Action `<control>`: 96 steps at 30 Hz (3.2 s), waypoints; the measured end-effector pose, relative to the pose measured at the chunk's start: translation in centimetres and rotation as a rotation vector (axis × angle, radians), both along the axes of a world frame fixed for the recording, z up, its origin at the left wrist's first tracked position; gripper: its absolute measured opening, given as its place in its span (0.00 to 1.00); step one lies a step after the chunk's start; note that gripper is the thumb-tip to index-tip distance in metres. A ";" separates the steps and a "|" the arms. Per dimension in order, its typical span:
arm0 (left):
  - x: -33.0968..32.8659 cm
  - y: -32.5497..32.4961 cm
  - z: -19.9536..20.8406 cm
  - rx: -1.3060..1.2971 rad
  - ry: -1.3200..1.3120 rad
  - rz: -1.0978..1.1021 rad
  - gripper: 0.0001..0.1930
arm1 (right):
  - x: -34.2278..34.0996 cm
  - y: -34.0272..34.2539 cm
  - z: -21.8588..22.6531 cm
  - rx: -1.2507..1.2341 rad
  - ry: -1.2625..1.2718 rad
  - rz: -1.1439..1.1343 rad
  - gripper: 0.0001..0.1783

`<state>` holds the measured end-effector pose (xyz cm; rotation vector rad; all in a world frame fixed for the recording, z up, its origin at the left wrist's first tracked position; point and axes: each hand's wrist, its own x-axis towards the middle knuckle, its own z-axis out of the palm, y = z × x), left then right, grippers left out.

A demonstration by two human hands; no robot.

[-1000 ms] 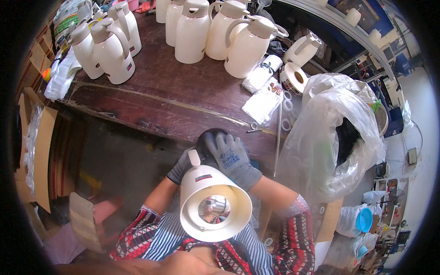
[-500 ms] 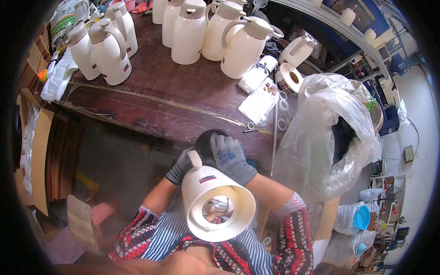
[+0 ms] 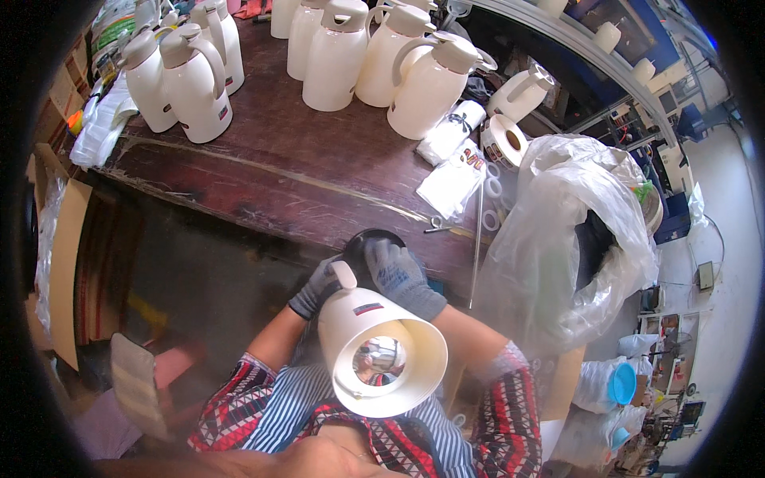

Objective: The person repeatedly assembles white thermos flasks by inserting the inner stainless steel bottle into the outer shell, then securing the black lid and cap. Completed units are placed on the table alongside other finished thermoses.

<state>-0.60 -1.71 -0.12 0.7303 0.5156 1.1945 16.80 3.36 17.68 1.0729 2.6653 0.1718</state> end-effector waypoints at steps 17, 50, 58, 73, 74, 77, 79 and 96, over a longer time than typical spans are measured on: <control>-1.4 -5.1 -0.3 0.051 0.202 0.404 0.18 | 2.8 5.5 1.0 0.217 0.454 0.192 0.23; -9.9 -2.4 10.3 -0.041 0.347 0.288 0.13 | 4.5 -3.1 16.2 -0.300 0.954 0.477 0.54; -7.2 -2.2 11.0 -0.018 0.347 0.121 0.27 | 7.1 -5.1 14.8 -0.243 0.932 0.454 0.50; -8.7 -6.0 18.2 0.525 0.834 1.068 0.20 | 7.7 -5.1 12.6 -0.502 1.405 0.020 0.59; -8.6 -5.9 18.7 0.558 0.730 1.058 0.20 | 7.7 -4.8 12.7 -0.513 1.422 0.055 0.58; -8.8 -5.6 19.7 0.577 0.746 1.020 0.20 | 7.8 -4.1 13.0 -0.538 1.481 0.029 0.57; -9.1 -4.8 20.7 0.571 0.966 1.034 0.19 | 8.5 -3.6 12.1 -0.341 1.385 0.165 0.51; -9.6 -4.1 23.8 0.455 0.990 0.774 0.18 | 13.8 -5.1 7.5 -0.272 1.212 0.015 0.58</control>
